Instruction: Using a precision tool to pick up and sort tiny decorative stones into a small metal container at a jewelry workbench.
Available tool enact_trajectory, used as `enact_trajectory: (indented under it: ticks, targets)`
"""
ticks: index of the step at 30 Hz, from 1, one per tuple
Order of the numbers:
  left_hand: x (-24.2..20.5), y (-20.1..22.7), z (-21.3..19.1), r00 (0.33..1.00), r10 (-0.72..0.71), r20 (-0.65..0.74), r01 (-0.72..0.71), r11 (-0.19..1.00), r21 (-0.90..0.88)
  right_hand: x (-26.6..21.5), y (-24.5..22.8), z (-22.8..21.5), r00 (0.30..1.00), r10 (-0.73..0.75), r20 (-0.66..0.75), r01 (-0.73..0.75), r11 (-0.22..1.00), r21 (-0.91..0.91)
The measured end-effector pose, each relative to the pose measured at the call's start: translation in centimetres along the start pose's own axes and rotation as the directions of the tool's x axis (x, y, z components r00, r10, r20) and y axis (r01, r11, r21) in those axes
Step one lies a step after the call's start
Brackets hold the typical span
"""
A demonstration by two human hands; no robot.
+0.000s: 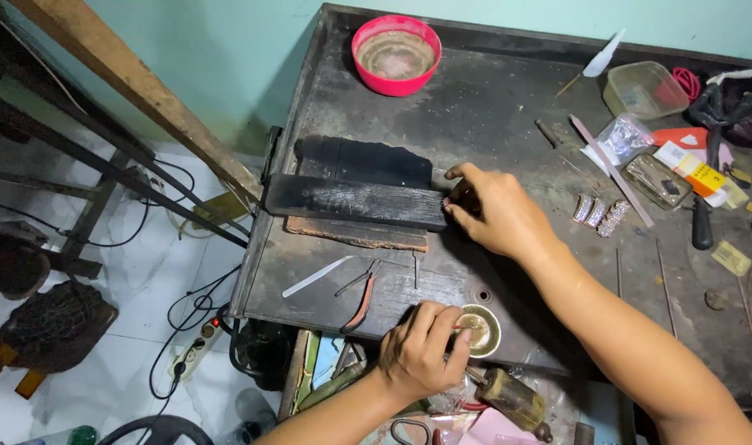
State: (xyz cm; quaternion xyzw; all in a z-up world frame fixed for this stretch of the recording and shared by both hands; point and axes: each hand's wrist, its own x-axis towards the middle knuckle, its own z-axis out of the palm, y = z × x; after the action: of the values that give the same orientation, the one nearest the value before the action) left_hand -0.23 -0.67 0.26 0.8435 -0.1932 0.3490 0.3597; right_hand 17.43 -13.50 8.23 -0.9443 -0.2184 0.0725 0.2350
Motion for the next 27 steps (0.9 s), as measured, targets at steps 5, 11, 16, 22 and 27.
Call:
enact_trajectory:
  ticks: [5, 11, 16, 22, 27]
  targets:
    - [-0.1, -0.1, -0.1, 1.0, 0.015, 0.018, -0.015, 1.0, -0.013, 0.1, -0.7, 0.0, 1.0, -0.026, 0.012, 0.025, 0.999, 0.027]
    - [0.1, 0.0, 0.0, 1.0, 0.026, 0.013, -0.026, 1.0, -0.01, 0.5, -1.6, 0.1, 0.998, 0.002, 0.058, -0.002, 1.0, 0.011]
    - [0.1, 0.0, 0.0, 0.999, 0.039, 0.007, -0.039, 0.999, 0.019, 0.7, -1.3, 0.5, 0.997, -0.078, 0.014, 0.077, 0.995, 0.058]
    - [-0.2, -0.1, 0.1, 0.999, 0.04, 0.023, -0.04, 0.999, 0.017, 1.0, -1.7, 0.8, 0.996, -0.085, 0.018, 0.084, 0.995, 0.048]
    - [0.0, 0.0, 0.0, 0.999, 0.039, 0.012, -0.04, 0.999, 0.01, 1.5, -2.9, 0.9, 0.996, -0.077, 0.033, 0.076, 0.996, 0.04]
